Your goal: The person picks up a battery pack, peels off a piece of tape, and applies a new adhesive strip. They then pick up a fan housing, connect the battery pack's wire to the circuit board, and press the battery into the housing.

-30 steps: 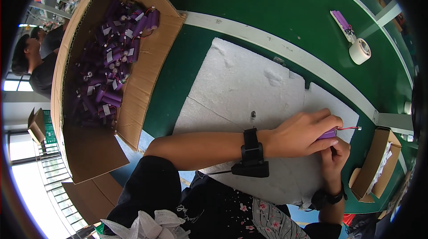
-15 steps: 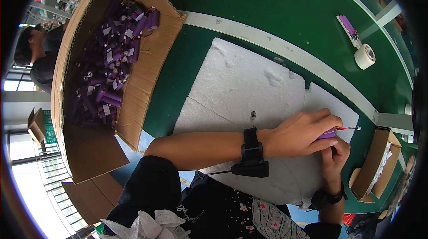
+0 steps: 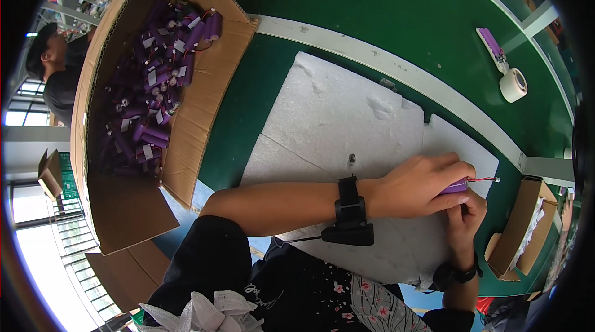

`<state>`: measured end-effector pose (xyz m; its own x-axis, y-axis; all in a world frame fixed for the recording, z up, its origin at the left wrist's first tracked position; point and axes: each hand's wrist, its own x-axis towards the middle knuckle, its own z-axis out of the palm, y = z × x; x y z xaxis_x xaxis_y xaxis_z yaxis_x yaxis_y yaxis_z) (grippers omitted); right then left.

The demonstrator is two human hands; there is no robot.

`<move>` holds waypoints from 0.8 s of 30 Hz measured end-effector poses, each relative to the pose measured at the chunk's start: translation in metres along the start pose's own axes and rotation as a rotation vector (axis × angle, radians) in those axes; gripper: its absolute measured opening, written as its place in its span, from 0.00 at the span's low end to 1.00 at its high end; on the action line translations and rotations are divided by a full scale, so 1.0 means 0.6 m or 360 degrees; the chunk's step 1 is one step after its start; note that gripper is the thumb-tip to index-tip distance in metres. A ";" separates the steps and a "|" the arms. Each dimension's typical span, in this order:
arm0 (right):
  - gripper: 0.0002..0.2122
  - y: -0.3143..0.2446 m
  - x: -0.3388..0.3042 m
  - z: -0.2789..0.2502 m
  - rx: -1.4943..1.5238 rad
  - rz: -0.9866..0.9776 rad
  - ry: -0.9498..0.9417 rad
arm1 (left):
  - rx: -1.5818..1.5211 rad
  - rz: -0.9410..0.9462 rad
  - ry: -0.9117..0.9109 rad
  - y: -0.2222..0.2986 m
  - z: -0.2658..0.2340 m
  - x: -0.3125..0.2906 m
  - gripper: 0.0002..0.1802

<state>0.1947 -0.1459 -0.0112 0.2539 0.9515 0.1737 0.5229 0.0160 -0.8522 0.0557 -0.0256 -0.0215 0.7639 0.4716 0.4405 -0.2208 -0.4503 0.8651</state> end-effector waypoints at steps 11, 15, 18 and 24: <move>0.07 0.012 -0.004 -0.001 0.0014 -0.0022 0.0008 | -0.0032 -0.0009 -0.0061 -0.001 0.001 0.001 0.19; 0.07 0.009 -0.003 -0.005 0.0006 0.0019 -0.0031 | -0.0024 -0.0009 -0.0075 -0.001 0.000 0.001 0.19; 0.07 0.008 -0.003 -0.004 -0.0007 0.0027 -0.0051 | -0.0030 -0.0013 -0.0076 0.000 0.000 0.000 0.19; 0.08 0.015 -0.004 -0.002 0.0033 -0.0005 -0.0029 | -0.0033 -0.0024 -0.0081 0.002 -0.001 0.002 0.21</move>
<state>0.1999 -0.1485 -0.0184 0.2370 0.9570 0.1676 0.5066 0.0254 -0.8618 0.0560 -0.0254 -0.0201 0.7970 0.4389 0.4150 -0.2212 -0.4272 0.8767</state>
